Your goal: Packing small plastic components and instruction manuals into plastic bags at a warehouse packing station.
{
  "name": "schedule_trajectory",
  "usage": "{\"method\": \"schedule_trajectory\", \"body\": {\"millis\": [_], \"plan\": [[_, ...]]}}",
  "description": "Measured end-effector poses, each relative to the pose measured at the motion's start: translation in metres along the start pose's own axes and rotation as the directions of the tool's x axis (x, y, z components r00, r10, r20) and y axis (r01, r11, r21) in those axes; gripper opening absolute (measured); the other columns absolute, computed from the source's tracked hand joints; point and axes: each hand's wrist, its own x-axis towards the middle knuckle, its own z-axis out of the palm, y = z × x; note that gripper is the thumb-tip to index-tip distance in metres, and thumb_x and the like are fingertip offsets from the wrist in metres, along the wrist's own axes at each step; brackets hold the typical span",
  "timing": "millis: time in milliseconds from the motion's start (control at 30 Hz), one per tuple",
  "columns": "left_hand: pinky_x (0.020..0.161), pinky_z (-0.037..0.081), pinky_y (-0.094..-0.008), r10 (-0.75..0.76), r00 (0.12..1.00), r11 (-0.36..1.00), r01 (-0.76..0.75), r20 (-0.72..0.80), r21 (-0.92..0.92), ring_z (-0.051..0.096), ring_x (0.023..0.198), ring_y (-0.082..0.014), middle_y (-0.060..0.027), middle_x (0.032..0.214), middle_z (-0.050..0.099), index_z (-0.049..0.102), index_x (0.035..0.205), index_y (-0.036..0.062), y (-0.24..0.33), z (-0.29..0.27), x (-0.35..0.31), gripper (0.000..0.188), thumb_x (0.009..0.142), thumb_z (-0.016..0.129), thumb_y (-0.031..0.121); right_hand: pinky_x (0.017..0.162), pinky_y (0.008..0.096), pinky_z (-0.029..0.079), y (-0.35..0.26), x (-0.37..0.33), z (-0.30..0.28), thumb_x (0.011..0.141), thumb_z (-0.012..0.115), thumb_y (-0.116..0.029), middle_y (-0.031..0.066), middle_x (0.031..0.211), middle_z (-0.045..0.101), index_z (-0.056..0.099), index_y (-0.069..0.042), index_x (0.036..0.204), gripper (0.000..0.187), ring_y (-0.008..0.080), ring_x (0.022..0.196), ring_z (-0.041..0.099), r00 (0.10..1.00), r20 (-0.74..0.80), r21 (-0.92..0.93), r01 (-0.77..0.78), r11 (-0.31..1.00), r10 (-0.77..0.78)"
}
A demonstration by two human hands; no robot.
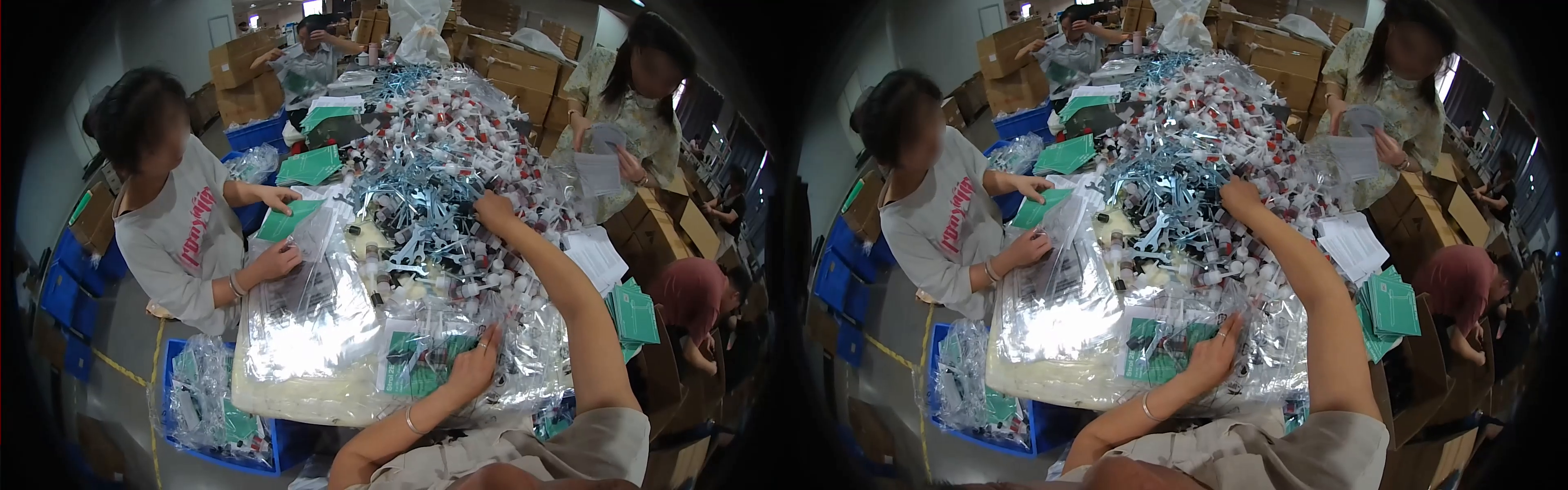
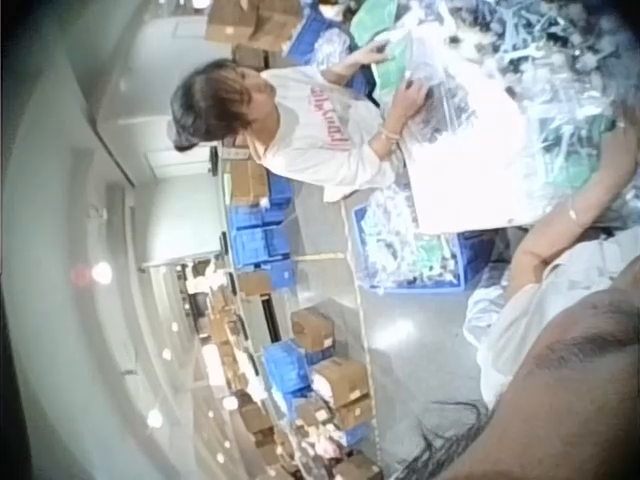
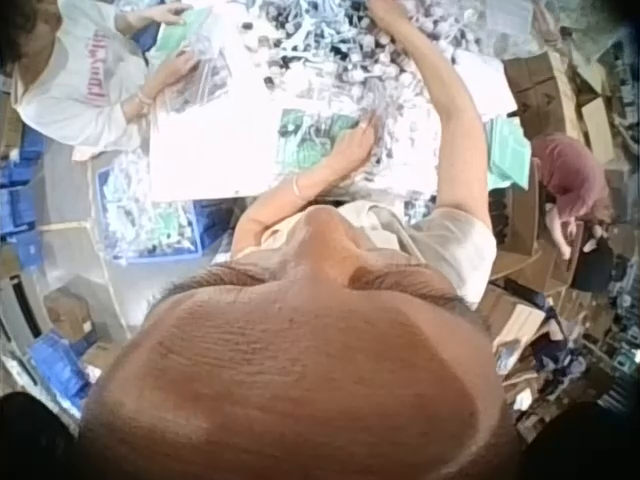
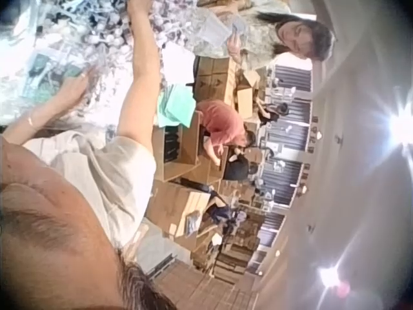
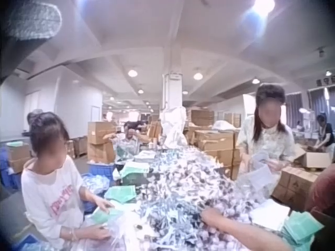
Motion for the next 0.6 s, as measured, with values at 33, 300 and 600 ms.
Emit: {"method": "schedule_trajectory", "body": {"millis": [33,300,600], "plan": [[0.055,0.051,-0.0407,-0.001,1.000,1.000,0.001,0.001,0.000,0.062,0.073,-0.0345,-0.0188,0.138,0.038,0.030,0.136,-0.0022,0.000,0.000,0.000,0.073,0.068,0.056,0.002,0.071,0.0451,0.050,-0.002,-0.001,-0.001,0.072,0.066,-0.018,0.0192,0.095,0.056,0.068,-0.010,0.083,0.014,0.0347,0.082,0.061,1.000,0.001,0.001,0.001,1.000,-0.001],[0.064,0.052,-0.0422,-0.049,0.999,0.995,0.050,0.022,-0.091,0.061,0.091,-0.0363,-0.0195,0.133,0.043,0.032,0.134,0.0000,0.004,-0.004,0.000,0.064,0.072,0.051,-0.001,0.071,0.0408,0.049,0.021,-0.014,-0.020,0.070,0.072,-0.033,0.0151,0.091,0.064,0.067,-0.009,0.088,0.030,0.0316,0.083,0.063,0.994,0.005,0.387,-0.105,0.916,0.112],[0.088,0.046,-0.0420,-0.153,0.988,0.910,0.149,0.021,-0.387,0.052,0.109,-0.0404,-0.0249,0.129,0.045,0.035,0.134,0.0027,0.008,-0.019,0.013,0.056,0.079,0.046,0.000,0.035,0.0230,0.023,0.032,-0.052,-0.080,0.079,0.068,-0.028,-0.0011,0.061,0.046,0.060,-0.006,0.082,0.023,0.0069,0.039,0.033,0.897,0.413,0.884,-0.436,0.166,0.157]]}}
